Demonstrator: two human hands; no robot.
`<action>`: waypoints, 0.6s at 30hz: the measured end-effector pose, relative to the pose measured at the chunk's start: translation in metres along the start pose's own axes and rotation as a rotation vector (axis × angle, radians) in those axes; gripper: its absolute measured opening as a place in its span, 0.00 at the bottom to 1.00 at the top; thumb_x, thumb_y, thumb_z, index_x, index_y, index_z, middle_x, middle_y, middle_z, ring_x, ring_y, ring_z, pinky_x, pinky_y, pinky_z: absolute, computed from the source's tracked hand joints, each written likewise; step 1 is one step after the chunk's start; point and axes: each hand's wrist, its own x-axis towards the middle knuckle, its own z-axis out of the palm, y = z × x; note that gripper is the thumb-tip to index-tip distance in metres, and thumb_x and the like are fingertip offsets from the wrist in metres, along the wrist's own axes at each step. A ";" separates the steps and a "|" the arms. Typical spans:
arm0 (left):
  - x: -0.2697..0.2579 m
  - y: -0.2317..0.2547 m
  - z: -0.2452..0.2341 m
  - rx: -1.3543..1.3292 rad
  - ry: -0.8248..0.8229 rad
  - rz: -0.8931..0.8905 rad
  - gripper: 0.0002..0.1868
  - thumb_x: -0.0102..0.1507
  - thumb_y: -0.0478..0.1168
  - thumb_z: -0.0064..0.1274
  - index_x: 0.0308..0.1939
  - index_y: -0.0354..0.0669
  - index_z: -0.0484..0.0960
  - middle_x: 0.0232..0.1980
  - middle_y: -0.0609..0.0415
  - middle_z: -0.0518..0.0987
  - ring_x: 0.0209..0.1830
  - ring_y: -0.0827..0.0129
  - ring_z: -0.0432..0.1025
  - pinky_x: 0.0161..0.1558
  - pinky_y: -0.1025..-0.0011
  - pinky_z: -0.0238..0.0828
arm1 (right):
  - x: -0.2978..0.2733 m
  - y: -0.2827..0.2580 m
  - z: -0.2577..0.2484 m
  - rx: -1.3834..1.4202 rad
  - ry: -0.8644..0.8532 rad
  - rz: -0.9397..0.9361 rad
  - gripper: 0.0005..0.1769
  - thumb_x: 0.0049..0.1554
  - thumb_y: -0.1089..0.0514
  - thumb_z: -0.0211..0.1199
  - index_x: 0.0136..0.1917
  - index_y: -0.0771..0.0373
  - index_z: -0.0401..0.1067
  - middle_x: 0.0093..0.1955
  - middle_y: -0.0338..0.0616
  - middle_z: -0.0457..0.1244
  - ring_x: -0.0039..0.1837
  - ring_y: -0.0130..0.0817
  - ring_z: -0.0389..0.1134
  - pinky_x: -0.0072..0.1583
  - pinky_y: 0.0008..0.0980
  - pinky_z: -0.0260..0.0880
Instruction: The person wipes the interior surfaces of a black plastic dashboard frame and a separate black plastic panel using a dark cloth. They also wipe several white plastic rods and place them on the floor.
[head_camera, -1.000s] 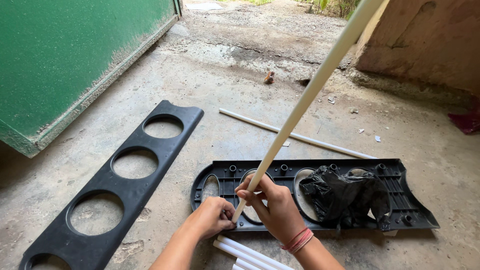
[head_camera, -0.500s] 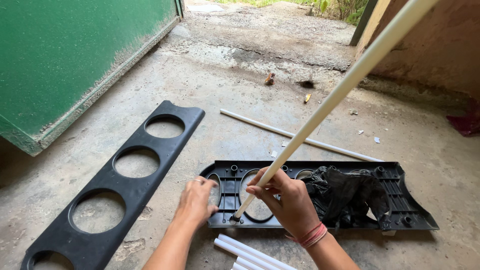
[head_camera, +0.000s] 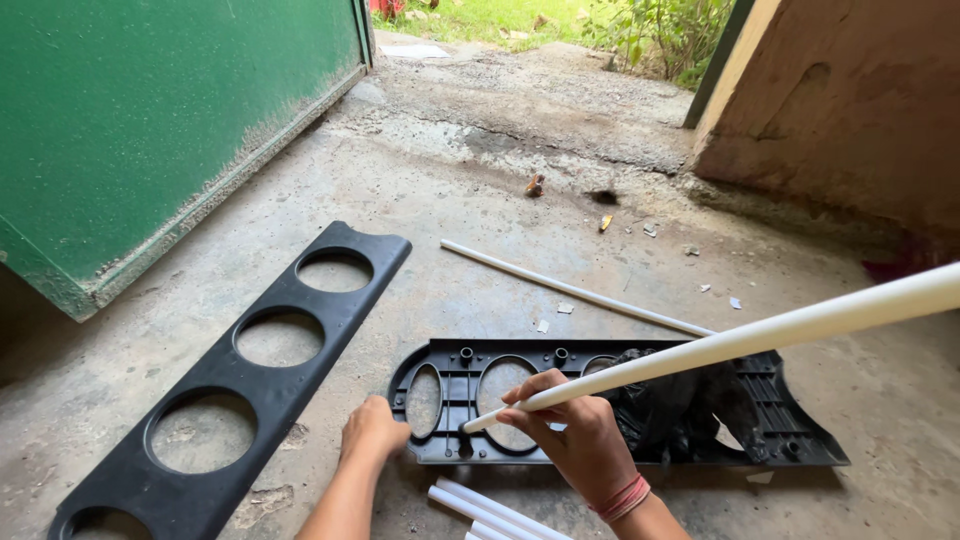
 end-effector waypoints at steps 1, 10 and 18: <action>0.000 0.000 -0.002 -0.029 -0.007 -0.007 0.20 0.57 0.40 0.62 0.50 0.34 0.82 0.56 0.37 0.80 0.60 0.49 0.75 0.63 0.60 0.72 | -0.001 -0.001 -0.002 -0.005 0.011 -0.001 0.12 0.53 0.58 0.71 0.44 0.65 0.71 0.43 0.42 0.74 0.49 0.31 0.80 0.48 0.27 0.80; -0.017 0.009 -0.022 -0.840 -0.056 -0.086 0.13 0.56 0.33 0.54 0.38 0.23 0.85 0.37 0.41 0.85 0.31 0.59 0.84 0.34 0.62 0.82 | -0.006 -0.019 -0.018 -0.001 0.121 0.024 0.11 0.52 0.61 0.71 0.44 0.65 0.71 0.41 0.43 0.75 0.47 0.31 0.81 0.46 0.27 0.81; -0.022 0.017 -0.031 -1.163 -0.082 -0.024 0.08 0.59 0.30 0.49 0.35 0.27 0.82 0.35 0.44 0.83 0.30 0.64 0.80 0.40 0.63 0.86 | -0.002 -0.023 -0.031 -0.002 0.129 -0.060 0.10 0.53 0.61 0.70 0.44 0.65 0.71 0.41 0.45 0.75 0.47 0.30 0.81 0.46 0.26 0.81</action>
